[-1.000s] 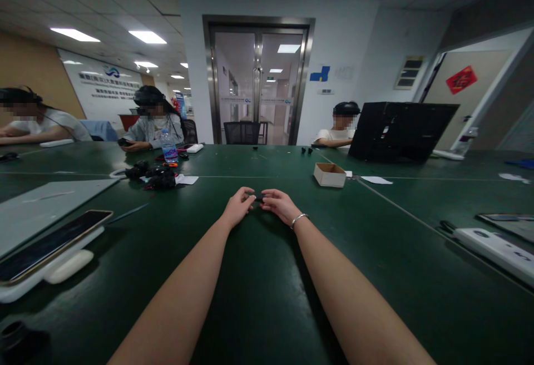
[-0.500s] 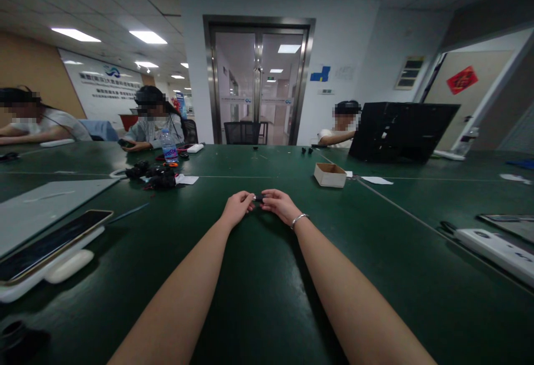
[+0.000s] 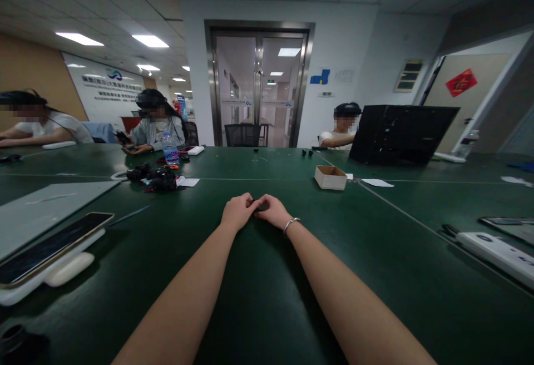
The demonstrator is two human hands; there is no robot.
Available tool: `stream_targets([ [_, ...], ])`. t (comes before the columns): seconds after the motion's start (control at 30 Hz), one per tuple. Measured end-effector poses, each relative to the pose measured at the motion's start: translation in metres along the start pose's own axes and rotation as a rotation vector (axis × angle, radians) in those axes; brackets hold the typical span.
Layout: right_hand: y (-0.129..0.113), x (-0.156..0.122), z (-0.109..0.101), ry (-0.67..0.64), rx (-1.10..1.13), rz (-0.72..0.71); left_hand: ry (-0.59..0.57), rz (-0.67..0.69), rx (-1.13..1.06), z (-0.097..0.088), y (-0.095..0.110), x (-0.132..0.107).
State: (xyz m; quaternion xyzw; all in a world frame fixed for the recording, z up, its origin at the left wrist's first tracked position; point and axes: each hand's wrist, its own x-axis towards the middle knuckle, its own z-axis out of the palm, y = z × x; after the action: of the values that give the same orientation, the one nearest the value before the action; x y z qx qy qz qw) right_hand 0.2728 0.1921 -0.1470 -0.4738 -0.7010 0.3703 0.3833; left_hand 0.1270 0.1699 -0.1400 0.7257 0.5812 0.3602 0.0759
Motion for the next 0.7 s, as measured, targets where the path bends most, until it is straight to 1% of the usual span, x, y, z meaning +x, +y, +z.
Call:
stream_targets([
  [0.07, -0.005, -0.002, 0.006, -0.025, 0.085, 0.04, -0.021, 0.01, 0.081, 0.0, 0.004, 0.0],
  [0.13, -0.009, -0.004, 0.011, -0.048, 0.193, 0.08, -0.048, -0.009, 0.143, -0.001, 0.008, 0.0],
  [0.23, -0.01, -0.006, 0.015, -0.06, 0.328, 0.123, -0.118, -0.039, 0.217, -0.007, 0.015, 0.001],
  [0.3, -0.008, -0.011, 0.012, -0.071, 0.39, 0.132, -0.193, -0.019, 0.26, -0.016, 0.022, -0.002],
  [0.37, -0.006, -0.023, 0.003, -0.095, 0.418, 0.126, -0.272, 0.03, 0.303, -0.032, 0.031, -0.009],
  [0.43, -0.005, -0.042, -0.015, -0.126, 0.432, 0.131, -0.344, 0.082, 0.347, -0.056, 0.04, -0.022],
  [0.5, -0.004, -0.07, -0.041, -0.152, 0.442, 0.154, -0.432, 0.103, 0.394, -0.088, 0.044, -0.04],
  [0.53, -0.005, -0.086, -0.056, -0.172, 0.439, 0.164, -0.478, 0.091, 0.432, -0.106, 0.043, -0.05],
  [0.6, -0.005, -0.123, -0.091, -0.192, 0.386, 0.187, -0.542, 0.013, 0.515, -0.144, 0.031, -0.074],
  [0.67, -0.005, -0.161, -0.127, -0.154, 0.308, 0.24, -0.557, -0.117, 0.596, -0.181, 0.006, -0.098],
  [0.7, -0.003, -0.18, -0.145, -0.104, 0.272, 0.281, -0.529, -0.19, 0.64, -0.197, -0.01, -0.11],
])
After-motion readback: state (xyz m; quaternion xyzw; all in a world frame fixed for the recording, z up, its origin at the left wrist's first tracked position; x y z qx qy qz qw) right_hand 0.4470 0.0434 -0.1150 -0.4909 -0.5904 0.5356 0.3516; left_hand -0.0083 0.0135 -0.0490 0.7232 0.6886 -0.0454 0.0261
